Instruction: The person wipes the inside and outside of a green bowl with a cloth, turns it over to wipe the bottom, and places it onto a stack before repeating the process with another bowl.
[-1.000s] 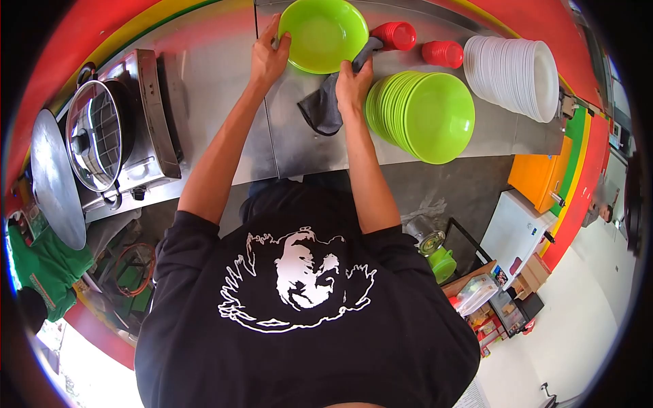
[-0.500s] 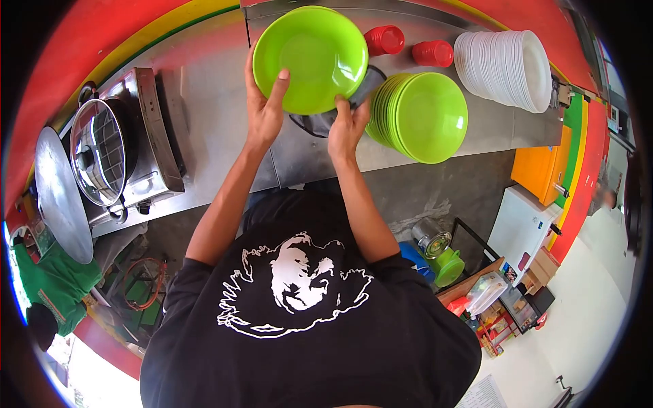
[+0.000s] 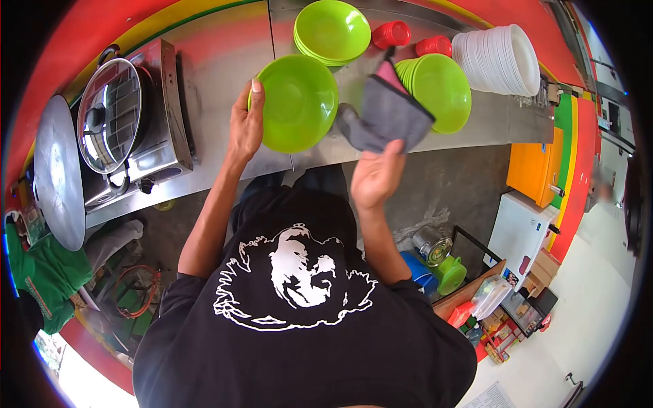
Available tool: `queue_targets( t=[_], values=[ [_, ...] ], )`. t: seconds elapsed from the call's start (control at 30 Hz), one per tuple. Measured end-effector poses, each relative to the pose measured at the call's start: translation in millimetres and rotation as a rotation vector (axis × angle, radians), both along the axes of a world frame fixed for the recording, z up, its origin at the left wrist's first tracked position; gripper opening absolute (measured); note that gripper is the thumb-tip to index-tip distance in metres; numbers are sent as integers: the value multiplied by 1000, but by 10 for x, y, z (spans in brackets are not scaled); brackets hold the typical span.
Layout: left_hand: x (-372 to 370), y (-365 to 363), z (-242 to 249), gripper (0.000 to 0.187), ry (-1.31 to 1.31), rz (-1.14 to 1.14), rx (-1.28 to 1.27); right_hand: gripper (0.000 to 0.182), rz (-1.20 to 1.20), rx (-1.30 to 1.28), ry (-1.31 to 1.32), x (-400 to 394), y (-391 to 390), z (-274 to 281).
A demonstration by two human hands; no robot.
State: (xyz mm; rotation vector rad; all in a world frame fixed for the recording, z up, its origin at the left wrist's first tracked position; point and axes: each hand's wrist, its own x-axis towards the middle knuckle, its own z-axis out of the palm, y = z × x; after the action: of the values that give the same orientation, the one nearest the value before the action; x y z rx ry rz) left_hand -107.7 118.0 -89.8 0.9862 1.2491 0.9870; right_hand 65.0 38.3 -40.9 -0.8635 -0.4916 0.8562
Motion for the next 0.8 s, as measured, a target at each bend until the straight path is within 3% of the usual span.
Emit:
queue_targets(
  t=[0.03,0.1,0.23,0.33,0.43,0.57,0.63,0.7,0.77,0.8],
  values=[
    [11,-65,33,60,19,-29,23,37,126,-20,-152,-109,-60,43],
    [32,-183,47,61,-69,-66,20,48,454,-109,-706,-252,-128,18],
    [75,-337,372,62,-146,-76,-29,55,694,-131,-1493,-480,-122,-312],
    [23,-381,360,62,-170,-53,-42,72,792,-81,-1403,-431,-226,-188],
    [-16,-440,386,62,-182,-82,-69,81,877,-114,-1522,-423,-387,-20],
    [-36,-517,338,62,-93,-109,-45,91,929,-117,-1406,-401,-465,-27],
    [-25,-584,327,61,-7,-165,7,97,994,-245,-1778,-384,-354,-113],
    [15,-637,355,59,-101,-105,84,102,883,-255,-1841,-382,-261,-237],
    [-23,-652,393,59,-138,-73,94,109,612,-146,-1579,-397,-238,-346],
    [-45,-654,387,59,-102,-50,82,108,565,-153,-1621,-392,-266,-323]
  ],
)
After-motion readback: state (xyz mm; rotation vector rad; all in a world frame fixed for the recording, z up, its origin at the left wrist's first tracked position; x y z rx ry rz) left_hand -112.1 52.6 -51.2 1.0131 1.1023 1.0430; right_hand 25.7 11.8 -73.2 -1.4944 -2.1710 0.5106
